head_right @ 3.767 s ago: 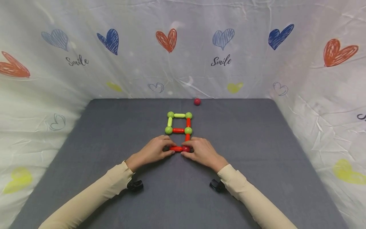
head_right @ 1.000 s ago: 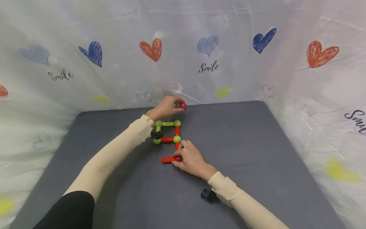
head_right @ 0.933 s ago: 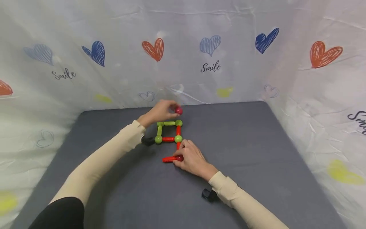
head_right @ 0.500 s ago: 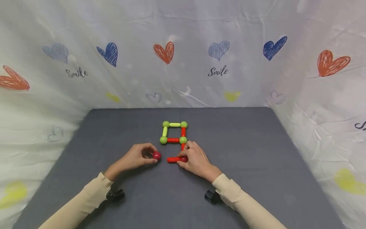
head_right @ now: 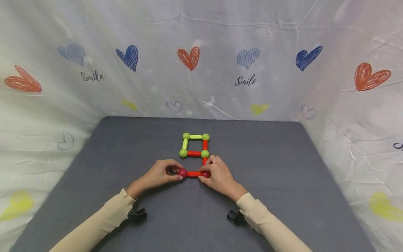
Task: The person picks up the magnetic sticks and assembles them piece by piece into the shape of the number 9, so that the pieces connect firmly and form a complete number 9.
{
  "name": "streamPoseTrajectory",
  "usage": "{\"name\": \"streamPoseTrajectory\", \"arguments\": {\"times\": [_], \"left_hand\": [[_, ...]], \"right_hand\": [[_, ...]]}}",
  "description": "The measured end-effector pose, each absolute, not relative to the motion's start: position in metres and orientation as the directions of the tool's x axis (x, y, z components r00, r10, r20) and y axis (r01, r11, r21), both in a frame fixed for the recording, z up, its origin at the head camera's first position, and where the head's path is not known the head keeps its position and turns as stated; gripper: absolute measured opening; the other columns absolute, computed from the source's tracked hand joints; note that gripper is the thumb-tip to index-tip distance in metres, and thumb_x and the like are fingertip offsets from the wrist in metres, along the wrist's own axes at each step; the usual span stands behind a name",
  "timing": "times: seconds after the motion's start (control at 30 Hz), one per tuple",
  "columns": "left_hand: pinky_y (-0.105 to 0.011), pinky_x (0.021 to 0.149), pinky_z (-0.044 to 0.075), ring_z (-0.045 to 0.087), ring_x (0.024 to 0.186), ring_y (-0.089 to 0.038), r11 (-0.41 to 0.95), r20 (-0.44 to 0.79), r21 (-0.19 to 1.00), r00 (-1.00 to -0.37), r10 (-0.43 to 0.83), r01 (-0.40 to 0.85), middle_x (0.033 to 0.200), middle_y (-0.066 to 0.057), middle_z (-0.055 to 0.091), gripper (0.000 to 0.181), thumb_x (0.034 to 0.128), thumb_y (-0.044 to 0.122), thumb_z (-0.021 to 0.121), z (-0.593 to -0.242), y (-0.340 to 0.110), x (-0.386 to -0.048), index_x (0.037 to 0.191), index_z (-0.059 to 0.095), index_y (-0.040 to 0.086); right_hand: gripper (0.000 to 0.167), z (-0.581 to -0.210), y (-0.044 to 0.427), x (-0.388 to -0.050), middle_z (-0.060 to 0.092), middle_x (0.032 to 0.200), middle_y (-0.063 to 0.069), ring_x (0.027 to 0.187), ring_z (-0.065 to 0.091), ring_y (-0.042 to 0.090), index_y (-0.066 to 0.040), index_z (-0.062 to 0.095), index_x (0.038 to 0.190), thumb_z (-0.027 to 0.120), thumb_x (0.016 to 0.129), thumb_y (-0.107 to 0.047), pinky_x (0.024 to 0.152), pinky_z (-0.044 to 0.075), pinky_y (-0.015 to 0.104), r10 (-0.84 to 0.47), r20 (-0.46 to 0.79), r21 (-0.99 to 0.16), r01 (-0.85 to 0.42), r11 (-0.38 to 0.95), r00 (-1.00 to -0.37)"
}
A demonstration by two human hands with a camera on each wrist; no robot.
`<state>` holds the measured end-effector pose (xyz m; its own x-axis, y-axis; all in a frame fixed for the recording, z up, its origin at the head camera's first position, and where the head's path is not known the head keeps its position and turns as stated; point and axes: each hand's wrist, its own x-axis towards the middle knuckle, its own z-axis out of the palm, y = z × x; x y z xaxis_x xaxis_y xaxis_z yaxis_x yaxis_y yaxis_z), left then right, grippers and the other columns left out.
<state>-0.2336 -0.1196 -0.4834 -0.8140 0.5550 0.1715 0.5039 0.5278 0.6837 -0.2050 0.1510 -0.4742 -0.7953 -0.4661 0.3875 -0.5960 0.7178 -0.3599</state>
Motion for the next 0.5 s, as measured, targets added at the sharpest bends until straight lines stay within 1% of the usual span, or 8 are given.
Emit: {"name": "streamPoseTrajectory", "arguments": {"times": [0.17,0.33,0.5], "left_hand": [[-0.027,0.072,0.051,0.061,0.081,-0.007,0.532,0.183,0.672,-0.811,0.555,0.515,0.089,0.009,0.065,0.026,0.0823,0.028,0.085,-0.4851,-0.1146,-0.2339,0.104,0.074,0.018],[-0.027,0.073,0.051,0.06,0.082,-0.006,0.537,0.186,0.657,-0.804,0.565,0.53,0.091,0.01,0.064,0.028,0.0825,0.03,0.084,-0.4858,-0.1118,-0.2326,0.105,0.073,0.019],[-0.028,0.074,0.051,0.061,0.082,-0.007,0.529,0.176,0.681,-0.815,0.552,0.506,0.091,0.009,0.065,0.032,0.0829,0.035,0.083,-0.4832,-0.112,-0.2336,0.107,0.071,0.017]], "right_hand": [[0.015,-0.4751,0.1555,-0.2064,0.046,0.086,-0.007,0.077,0.039,0.011,-0.02,0.082,0.09,0.088,0.077,-0.025,0.063,0.035,0.027,-0.469,0.405,-0.344,-0.607,0.717,-0.784],[0.016,-0.4767,0.1575,-0.205,0.046,0.086,-0.006,0.077,0.039,0.011,-0.02,0.082,0.09,0.089,0.076,-0.024,0.063,0.034,0.028,-0.465,0.409,-0.35,-0.605,0.715,-0.785],[0.019,-0.4784,0.1589,-0.2054,0.048,0.086,-0.006,0.077,0.041,0.011,-0.019,0.081,0.09,0.089,0.075,-0.025,0.063,0.036,0.028,-0.45,0.418,-0.363,-0.599,0.714,-0.789]]}}
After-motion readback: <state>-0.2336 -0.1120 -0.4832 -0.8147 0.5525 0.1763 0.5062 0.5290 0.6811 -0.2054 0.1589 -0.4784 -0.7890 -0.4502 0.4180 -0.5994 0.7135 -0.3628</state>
